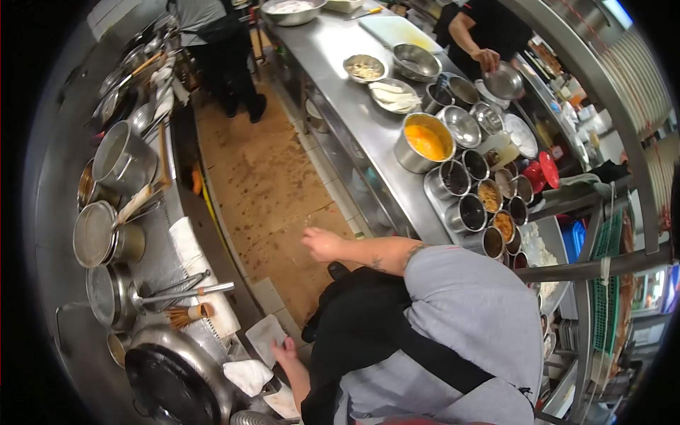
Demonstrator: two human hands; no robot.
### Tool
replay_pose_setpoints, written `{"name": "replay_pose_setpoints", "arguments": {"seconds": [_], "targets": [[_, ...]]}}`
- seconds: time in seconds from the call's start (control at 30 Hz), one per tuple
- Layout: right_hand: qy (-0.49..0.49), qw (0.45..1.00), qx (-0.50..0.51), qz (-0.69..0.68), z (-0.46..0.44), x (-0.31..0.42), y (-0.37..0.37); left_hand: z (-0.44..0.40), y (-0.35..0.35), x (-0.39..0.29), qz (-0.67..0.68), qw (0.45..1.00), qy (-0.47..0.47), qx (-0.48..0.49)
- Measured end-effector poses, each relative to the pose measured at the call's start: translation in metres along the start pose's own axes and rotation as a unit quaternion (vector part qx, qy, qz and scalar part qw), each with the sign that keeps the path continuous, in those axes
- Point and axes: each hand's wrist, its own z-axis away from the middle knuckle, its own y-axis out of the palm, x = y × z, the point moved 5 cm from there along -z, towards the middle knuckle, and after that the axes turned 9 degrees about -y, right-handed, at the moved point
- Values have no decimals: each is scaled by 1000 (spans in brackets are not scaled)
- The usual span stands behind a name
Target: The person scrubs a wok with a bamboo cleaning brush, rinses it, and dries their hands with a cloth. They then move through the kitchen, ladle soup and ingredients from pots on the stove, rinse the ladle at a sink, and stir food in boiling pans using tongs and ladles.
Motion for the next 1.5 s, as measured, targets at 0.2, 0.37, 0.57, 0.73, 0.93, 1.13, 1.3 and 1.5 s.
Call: {"name": "replay_pose_setpoints", "arguments": {"seconds": [0.2,0.37,0.57,0.73,0.93,1.13,1.3,1.5], "targets": [[236,953,187,23,149,-94,-9,-23,-17,-50,189,975,109,42],[355,906,227,-32,194,-108,-8,-7,2,-70,-289,872,394,25],[313,925,213,-24,184,-80,49,3,-22,-4,-25,987,153,-48],[198,937,286,-27,137,14,80,-10,-36,45,-133,987,88,20],[33,959,281,2,75,152,112,52,-46,58,-213,960,179,-12],[13,967,255,-23,76,265,134,144,-19,86,-73,913,90,390],[-12,978,205,-44,60,282,159,123,-38,74,-73,894,182,404],[-61,848,464,-249,30,355,196,144,-18,62,261,851,68,451]]}}
